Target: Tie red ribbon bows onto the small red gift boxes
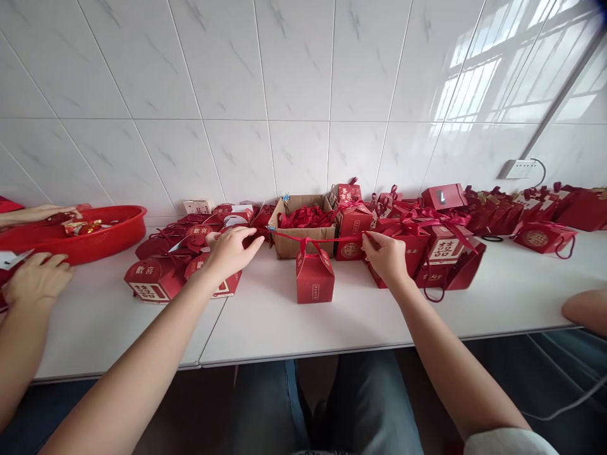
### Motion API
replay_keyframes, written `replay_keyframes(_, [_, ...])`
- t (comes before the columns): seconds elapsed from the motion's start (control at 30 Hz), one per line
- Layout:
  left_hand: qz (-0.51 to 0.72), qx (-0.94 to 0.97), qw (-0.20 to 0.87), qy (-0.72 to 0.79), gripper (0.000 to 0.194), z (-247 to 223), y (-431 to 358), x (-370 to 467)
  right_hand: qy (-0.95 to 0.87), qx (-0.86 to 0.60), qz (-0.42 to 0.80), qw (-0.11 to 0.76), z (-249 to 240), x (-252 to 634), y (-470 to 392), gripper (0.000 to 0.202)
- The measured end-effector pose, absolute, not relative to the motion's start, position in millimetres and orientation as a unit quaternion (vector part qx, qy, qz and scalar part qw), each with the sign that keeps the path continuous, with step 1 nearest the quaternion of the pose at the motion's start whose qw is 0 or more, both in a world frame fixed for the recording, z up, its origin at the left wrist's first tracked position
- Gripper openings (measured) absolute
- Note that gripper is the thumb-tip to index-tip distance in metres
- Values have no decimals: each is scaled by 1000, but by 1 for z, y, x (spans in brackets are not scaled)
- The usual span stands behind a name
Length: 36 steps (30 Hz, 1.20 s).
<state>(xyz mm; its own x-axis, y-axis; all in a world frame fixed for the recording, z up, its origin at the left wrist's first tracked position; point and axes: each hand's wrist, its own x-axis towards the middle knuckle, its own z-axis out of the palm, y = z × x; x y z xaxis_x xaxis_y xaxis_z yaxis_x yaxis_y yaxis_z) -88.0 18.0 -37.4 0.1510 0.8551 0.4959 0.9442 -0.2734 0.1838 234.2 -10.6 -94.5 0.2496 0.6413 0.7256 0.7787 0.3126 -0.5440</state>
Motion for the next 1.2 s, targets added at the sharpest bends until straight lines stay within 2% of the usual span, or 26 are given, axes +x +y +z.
replay_keyframes(0.33, [-173, -757, 85, -625, 39, -64, 12, -123, -619, -600, -136, 489, -111, 262, -27, 29])
replay_keyframes(0.53, [-134, -749, 40, -648, 42, -68, 11, -133, -619, -607, -160, 472, -122, 275, -37, 27])
replay_keyframes(0.83, [-137, -750, 35, -646, 34, -63, 1, -140, -616, -626, -170, 446, -144, 290, -46, 27])
replay_keyframes(0.97, [-179, -765, 67, -615, 27, -65, -9, -128, -605, -633, -206, 437, -138, 275, -56, 25])
replay_keyframes(1.07, [-267, -780, 86, -559, 20, -70, -16, -106, -635, -581, -236, 452, -127, 251, -65, 26])
replay_keyframes(1.13, [-334, -797, 23, -503, 19, -74, -18, -87, -689, -518, -177, 476, -121, 232, -65, 23])
replay_keyframes(1.2, [-385, -793, -79, -466, 21, -82, -14, -67, -722, -481, -62, 493, -120, 213, -57, 19])
